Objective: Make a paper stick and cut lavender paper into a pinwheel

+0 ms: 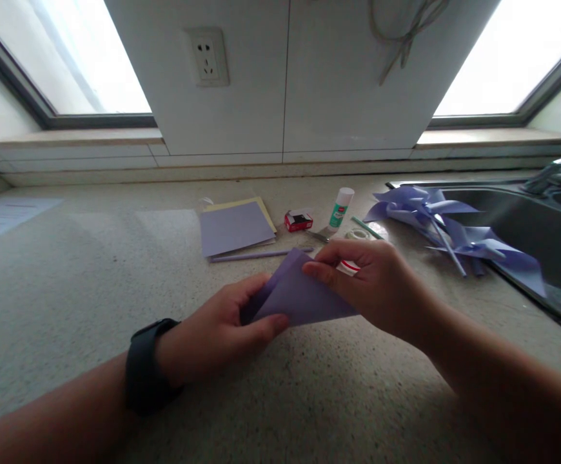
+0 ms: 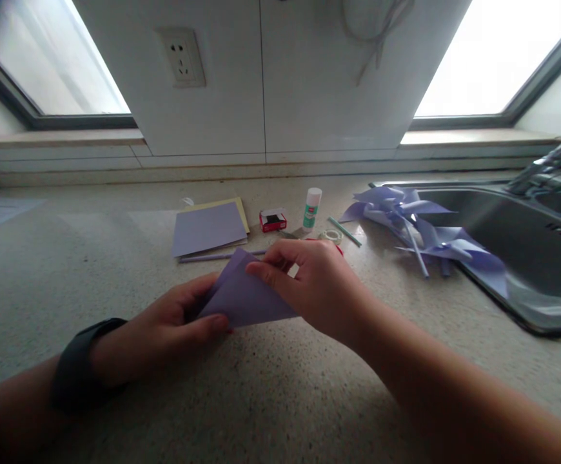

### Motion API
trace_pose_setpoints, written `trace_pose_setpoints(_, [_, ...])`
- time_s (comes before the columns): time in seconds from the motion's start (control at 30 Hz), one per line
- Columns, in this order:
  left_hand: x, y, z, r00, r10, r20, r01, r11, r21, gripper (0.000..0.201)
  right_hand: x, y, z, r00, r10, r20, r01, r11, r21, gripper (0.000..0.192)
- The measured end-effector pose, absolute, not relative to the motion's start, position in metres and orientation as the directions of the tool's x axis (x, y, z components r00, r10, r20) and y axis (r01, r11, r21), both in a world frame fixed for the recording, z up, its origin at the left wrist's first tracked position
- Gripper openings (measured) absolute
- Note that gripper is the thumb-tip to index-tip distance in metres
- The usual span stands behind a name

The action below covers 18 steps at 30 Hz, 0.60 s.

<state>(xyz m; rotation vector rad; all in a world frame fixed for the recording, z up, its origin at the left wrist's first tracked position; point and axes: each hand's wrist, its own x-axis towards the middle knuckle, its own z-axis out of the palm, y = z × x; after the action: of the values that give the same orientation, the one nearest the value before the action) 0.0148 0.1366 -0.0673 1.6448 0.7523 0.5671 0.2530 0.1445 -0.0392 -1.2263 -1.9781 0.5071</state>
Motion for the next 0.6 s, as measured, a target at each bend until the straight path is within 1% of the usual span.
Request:
trace_pose_setpoints(0.07, [0.0153,0.1362,-0.0669,0.683,0.729,-0.040,0.140,-0.078,0.987,0.039,0.2532,0.1446,-0.0391,-0.274,0.881,0.384,0.598,0.469,-0.650,0.030])
trace_pose_setpoints(0.2, [0.0160,0.1366,-0.0703,0.679,0.733,-0.053,0.168,-0.085,0.982,0.032,0.2537,0.1437,-0.0393,-0.283,0.881,0.380,0.616,0.470,-0.632,0.033])
trace_pose_setpoints(0.37, [0.0170,0.1374,-0.0710,0.676,0.734,-0.060,0.211,-0.115,0.971,0.034,0.2518,0.1431,-0.0392,-0.289,0.885,0.364,0.592,0.464,-0.659,0.023])
trace_pose_setpoints(0.43, [0.0172,0.1371,-0.0699,0.678,0.732,-0.062,0.212,-0.114,0.971,0.035,0.2510,0.1433,-0.0391,-0.287,0.890,0.354,0.580,0.455,-0.675,0.022])
trace_pose_setpoints(0.6, [0.0169,0.1362,-0.0688,0.686,0.723,-0.074,0.228,-0.117,0.967,0.034,0.2504,0.1425,-0.0393,-0.270,0.898,0.347,0.588,0.439,-0.679,0.029])
